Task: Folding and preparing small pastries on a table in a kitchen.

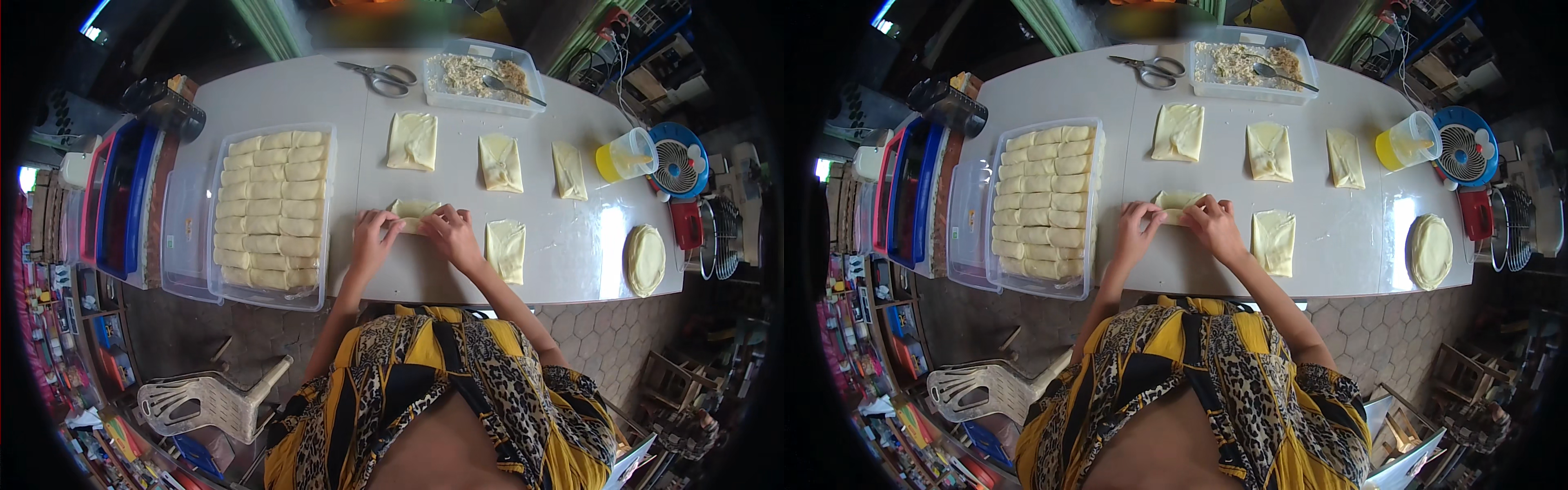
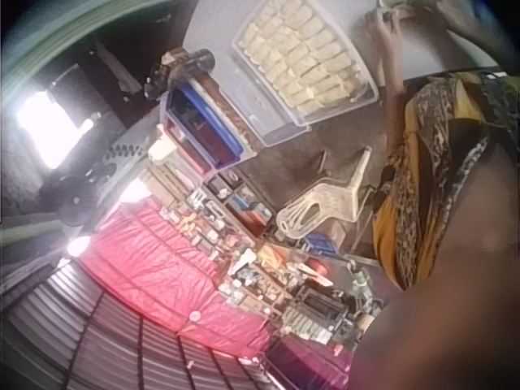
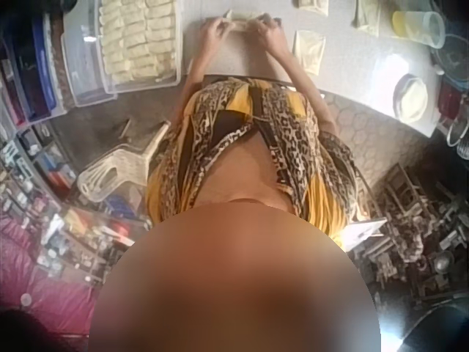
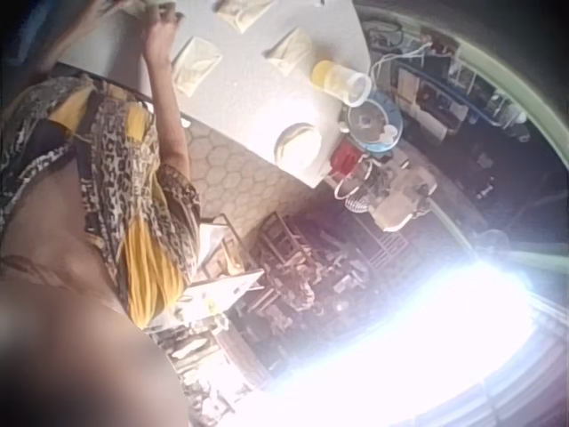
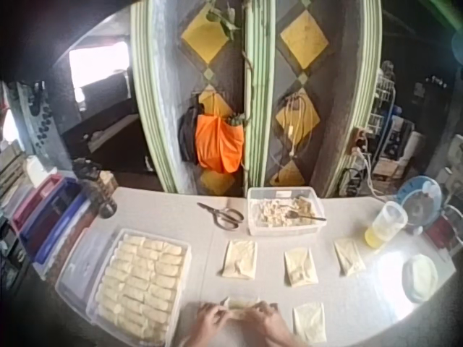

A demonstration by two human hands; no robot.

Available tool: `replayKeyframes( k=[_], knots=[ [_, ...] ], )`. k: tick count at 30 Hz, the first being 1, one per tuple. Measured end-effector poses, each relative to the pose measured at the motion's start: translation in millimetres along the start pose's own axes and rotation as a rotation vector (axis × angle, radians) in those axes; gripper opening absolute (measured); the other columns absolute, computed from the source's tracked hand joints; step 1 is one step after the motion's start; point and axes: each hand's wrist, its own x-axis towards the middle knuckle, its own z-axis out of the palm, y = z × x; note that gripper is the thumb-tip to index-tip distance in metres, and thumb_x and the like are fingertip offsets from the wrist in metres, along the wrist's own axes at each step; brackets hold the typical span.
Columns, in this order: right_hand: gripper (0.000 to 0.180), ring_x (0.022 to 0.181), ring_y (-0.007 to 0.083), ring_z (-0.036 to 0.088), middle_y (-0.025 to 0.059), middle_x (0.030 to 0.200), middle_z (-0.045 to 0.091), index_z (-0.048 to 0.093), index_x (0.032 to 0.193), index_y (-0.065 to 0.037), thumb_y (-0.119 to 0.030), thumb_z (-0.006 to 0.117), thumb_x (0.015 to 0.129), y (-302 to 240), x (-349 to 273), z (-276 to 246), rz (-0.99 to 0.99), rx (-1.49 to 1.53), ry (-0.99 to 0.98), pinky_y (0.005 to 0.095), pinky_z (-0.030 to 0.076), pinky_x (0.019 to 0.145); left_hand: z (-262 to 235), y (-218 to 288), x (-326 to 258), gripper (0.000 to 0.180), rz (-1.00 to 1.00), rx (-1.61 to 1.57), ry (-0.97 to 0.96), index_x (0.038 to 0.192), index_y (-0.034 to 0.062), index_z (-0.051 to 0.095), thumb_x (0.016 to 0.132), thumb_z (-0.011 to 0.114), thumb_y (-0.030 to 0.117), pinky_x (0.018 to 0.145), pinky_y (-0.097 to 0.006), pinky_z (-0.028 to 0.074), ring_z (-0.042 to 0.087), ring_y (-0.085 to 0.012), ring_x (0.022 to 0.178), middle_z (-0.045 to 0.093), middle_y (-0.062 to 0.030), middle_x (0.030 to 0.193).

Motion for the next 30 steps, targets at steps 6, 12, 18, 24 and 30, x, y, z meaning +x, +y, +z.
replayKeyframes(
  k=[6,12,18,24,30],
  knots=[
    [0.032,0.094,0.0176,0.056,0.0027,0.106,0.057,0.057,0.109,-0.011,-0.019,0.068,0.081,-14.1,16.9,5.2,-0.002,-0.133,0.219,0.0392,0.037,0.086,16.9,7.4,22.6,0.017,0.048,0.113,0.252,0.091,0.0076,0.064,0.081,0.071,0.019,0.079,-0.040,0.041,0.053,-0.0268,0.091,0.059,-0.0069,0.090],
    [0.033,0.100,0.0178,0.057,0.0020,0.104,0.058,0.057,0.109,-0.012,-0.022,0.069,0.080,-10.8,14.8,6.3,-0.060,-0.139,0.068,0.0417,0.033,0.093,12.3,5.3,17.4,0.025,0.089,0.018,0.098,0.103,0.0084,0.063,0.082,0.070,0.021,0.087,-0.043,0.040,0.053,-0.0287,0.100,0.060,-0.0084,0.101],
    [0.033,0.098,0.0207,0.059,0.0052,0.105,0.060,0.058,0.109,-0.012,-0.024,0.069,0.080,22.1,47.5,-15.5,-0.013,0.090,-0.149,0.0420,0.034,0.092,6.1,0.5,30.2,0.034,0.200,0.153,0.063,0.116,0.0079,0.059,0.085,0.067,0.019,0.090,-0.040,0.040,0.053,-0.0287,0.101,0.061,-0.0091,0.105],
    [0.038,0.098,0.0260,0.059,0.0093,0.105,0.059,0.057,0.111,-0.008,-0.024,0.070,0.080,30.0,61.0,-9.1,-0.148,-0.026,0.031,0.0409,0.039,0.089,18.2,-5.1,55.0,0.034,-0.026,-0.098,-0.001,0.117,0.0053,0.059,0.087,0.067,0.019,0.084,-0.035,0.043,0.056,-0.0209,0.093,0.062,-0.0095,0.096],
    [0.042,0.099,0.0302,0.058,0.0115,0.104,0.061,0.055,0.115,-0.004,-0.019,0.071,0.080,21.3,69.6,-8.2,-0.052,0.139,-0.157,0.0393,0.046,0.086,21.4,-5.1,58.5,0.032,-0.179,-0.244,0.114,0.113,0.0012,0.057,0.091,0.064,0.022,0.064,-0.029,0.047,0.056,-0.0153,0.070,0.062,-0.0085,0.083]
  ],
)
